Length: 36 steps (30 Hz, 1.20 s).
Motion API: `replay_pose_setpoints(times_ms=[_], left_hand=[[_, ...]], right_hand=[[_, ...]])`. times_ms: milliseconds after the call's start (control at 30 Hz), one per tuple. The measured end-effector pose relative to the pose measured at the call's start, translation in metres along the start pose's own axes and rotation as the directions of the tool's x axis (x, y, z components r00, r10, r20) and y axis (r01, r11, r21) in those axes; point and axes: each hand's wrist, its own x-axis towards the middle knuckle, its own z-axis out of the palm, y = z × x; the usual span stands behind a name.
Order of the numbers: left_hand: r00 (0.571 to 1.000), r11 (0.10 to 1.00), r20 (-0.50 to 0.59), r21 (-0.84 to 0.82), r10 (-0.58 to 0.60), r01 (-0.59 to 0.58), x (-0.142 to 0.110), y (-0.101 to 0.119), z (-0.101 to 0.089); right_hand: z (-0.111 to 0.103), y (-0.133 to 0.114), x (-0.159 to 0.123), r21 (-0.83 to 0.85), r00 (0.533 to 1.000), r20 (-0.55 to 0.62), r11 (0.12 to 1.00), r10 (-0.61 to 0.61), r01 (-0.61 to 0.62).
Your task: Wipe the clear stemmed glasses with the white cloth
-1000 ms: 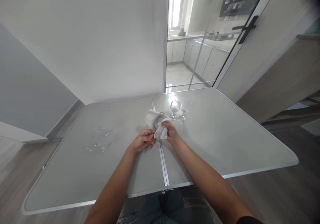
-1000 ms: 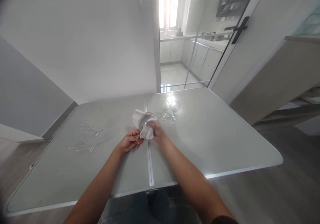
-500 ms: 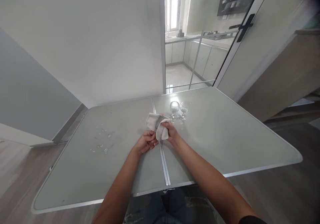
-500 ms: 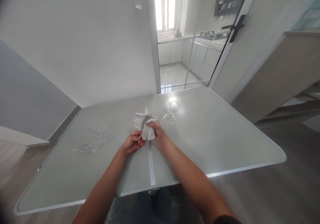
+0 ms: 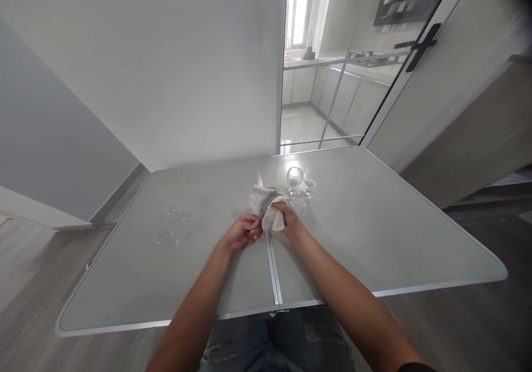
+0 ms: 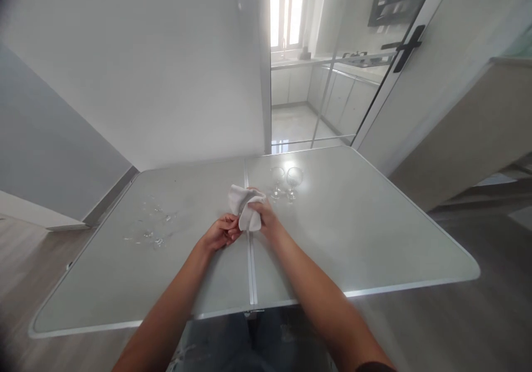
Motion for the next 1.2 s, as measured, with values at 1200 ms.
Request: replay_pose_setpoints(times_ms=[1200], left_hand=[[0.938, 0.946, -0.218, 0.244, 0.27, -0.215, 0.007, -0.013, -0.003]], right_hand=[[0.015, 0.008, 0.003, -0.051, 0.988, -0.105, 0.993, -0.116, 0.111]])
